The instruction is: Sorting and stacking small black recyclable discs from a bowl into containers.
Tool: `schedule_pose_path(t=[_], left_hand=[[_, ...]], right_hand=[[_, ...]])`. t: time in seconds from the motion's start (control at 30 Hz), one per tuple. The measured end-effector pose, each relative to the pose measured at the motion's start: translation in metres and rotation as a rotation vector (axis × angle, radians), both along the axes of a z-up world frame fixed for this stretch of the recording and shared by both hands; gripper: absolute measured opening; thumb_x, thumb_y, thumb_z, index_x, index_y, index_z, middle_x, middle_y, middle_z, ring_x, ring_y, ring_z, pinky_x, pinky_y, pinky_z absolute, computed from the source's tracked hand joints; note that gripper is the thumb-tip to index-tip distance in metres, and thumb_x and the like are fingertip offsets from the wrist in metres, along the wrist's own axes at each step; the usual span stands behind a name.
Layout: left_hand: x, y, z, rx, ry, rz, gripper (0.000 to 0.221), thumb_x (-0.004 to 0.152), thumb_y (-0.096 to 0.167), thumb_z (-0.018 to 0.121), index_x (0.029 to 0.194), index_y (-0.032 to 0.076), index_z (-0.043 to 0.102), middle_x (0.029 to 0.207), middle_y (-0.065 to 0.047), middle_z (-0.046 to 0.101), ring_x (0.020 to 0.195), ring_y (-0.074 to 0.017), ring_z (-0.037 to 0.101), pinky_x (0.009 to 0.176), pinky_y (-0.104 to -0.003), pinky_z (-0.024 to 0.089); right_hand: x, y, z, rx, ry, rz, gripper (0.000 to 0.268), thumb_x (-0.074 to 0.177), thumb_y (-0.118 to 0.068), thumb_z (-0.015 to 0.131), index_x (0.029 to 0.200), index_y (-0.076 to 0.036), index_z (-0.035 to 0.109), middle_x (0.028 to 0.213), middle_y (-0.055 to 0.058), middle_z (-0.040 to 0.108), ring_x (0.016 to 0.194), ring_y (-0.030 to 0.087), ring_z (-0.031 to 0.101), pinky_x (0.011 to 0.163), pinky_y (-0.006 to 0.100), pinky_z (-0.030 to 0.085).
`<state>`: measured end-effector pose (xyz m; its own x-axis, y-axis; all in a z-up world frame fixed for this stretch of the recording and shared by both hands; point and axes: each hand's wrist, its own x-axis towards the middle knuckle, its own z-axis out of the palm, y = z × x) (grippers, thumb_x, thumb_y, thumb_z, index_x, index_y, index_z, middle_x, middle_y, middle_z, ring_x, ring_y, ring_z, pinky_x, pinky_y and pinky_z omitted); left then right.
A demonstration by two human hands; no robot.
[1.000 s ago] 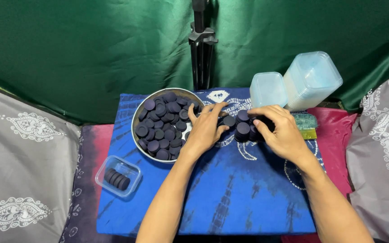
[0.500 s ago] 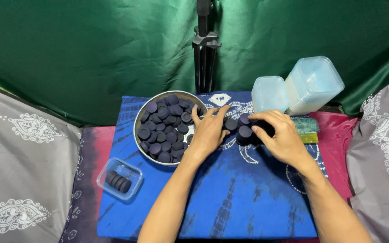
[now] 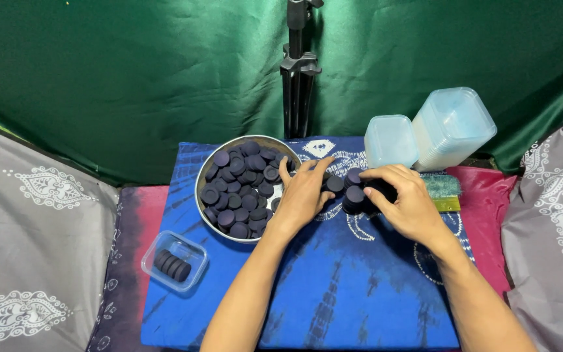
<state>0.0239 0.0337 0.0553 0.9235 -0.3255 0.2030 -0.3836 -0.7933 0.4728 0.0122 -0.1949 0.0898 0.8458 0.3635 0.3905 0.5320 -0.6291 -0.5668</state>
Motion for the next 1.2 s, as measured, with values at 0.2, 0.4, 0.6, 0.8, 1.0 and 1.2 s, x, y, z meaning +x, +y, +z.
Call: schedule_pose_path(t=[0.2, 0.4, 0.6, 0.8, 1.0, 1.2], left_hand=[[-0.005, 0.003, 0.006, -0.061, -0.043, -0.027, 0.080, 0.082, 0.024, 0.082, 0.149, 0.007, 0.042, 0.123, -0.018, 0.071, 0.137, -0.0290, 0.049, 0.117, -0.068, -0.001], [-0.033, 0.042, 0.053, -0.196, -0.078, -0.015, 0.081, 0.079, 0.018, 0.085, 0.148, 0.003, 0.045, 0.133, -0.022, 0.062, 0.137, -0.0357, 0.050, 0.118, -0.062, 0.021], [-0.060, 0.119, 0.059, 0.016, -0.142, 0.269, 0.074, 0.079, 0.018, 0.084, 0.144, 0.004, 0.052, 0.126, -0.016, 0.067, 0.129, -0.0298, 0.056, 0.118, -0.054, 0.025], [-0.086, 0.181, 0.047, 0.125, -0.070, 0.394, 0.068, 0.078, 0.021, 0.085, 0.140, 0.010, 0.058, 0.125, -0.010, 0.066, 0.130, -0.0267, 0.054, 0.118, -0.051, 0.026], [-0.080, 0.191, 0.030, 0.167, -0.061, 0.362, 0.055, 0.082, 0.030, 0.081, 0.133, 0.014, 0.064, 0.121, -0.006, 0.068, 0.128, -0.0223, 0.054, 0.120, -0.051, 0.023], [-0.074, 0.189, 0.031, 0.180, -0.034, 0.376, 0.045, 0.083, 0.031, 0.081, 0.124, 0.015, 0.071, 0.114, -0.004, 0.070, 0.121, -0.0206, 0.057, 0.119, -0.057, 0.016]], right_hand=[[0.000, 0.004, -0.002, 0.002, -0.024, 0.016, 0.024, 0.093, -0.020, 0.071, 0.117, -0.019, 0.074, 0.109, 0.000, 0.076, 0.111, 0.026, 0.069, 0.098, 0.040, 0.046], [0.003, 0.023, -0.005, -0.048, -0.062, 0.073, 0.027, 0.092, -0.019, 0.072, 0.119, -0.020, 0.073, 0.111, 0.000, 0.075, 0.114, 0.026, 0.067, 0.100, 0.041, 0.045], [0.003, 0.086, 0.008, -0.071, -0.094, 0.234, 0.024, 0.092, -0.017, 0.072, 0.117, -0.017, 0.074, 0.108, 0.001, 0.076, 0.111, 0.025, 0.068, 0.097, 0.039, 0.045], [0.005, 0.166, 0.005, -0.025, -0.046, 0.403, 0.027, 0.090, -0.011, 0.071, 0.117, -0.012, 0.073, 0.108, 0.008, 0.075, 0.112, 0.032, 0.066, 0.096, 0.044, 0.047], [0.013, 0.218, -0.015, -0.071, -0.016, 0.464, 0.045, 0.085, -0.011, 0.072, 0.129, -0.010, 0.066, 0.119, 0.011, 0.070, 0.125, 0.035, 0.060, 0.099, 0.047, 0.048], [0.004, 0.236, 0.000, -0.104, 0.159, 0.498, 0.058, 0.080, 0.004, 0.065, 0.138, -0.005, 0.060, 0.127, 0.018, 0.068, 0.131, 0.041, 0.054, 0.106, 0.053, 0.044]])
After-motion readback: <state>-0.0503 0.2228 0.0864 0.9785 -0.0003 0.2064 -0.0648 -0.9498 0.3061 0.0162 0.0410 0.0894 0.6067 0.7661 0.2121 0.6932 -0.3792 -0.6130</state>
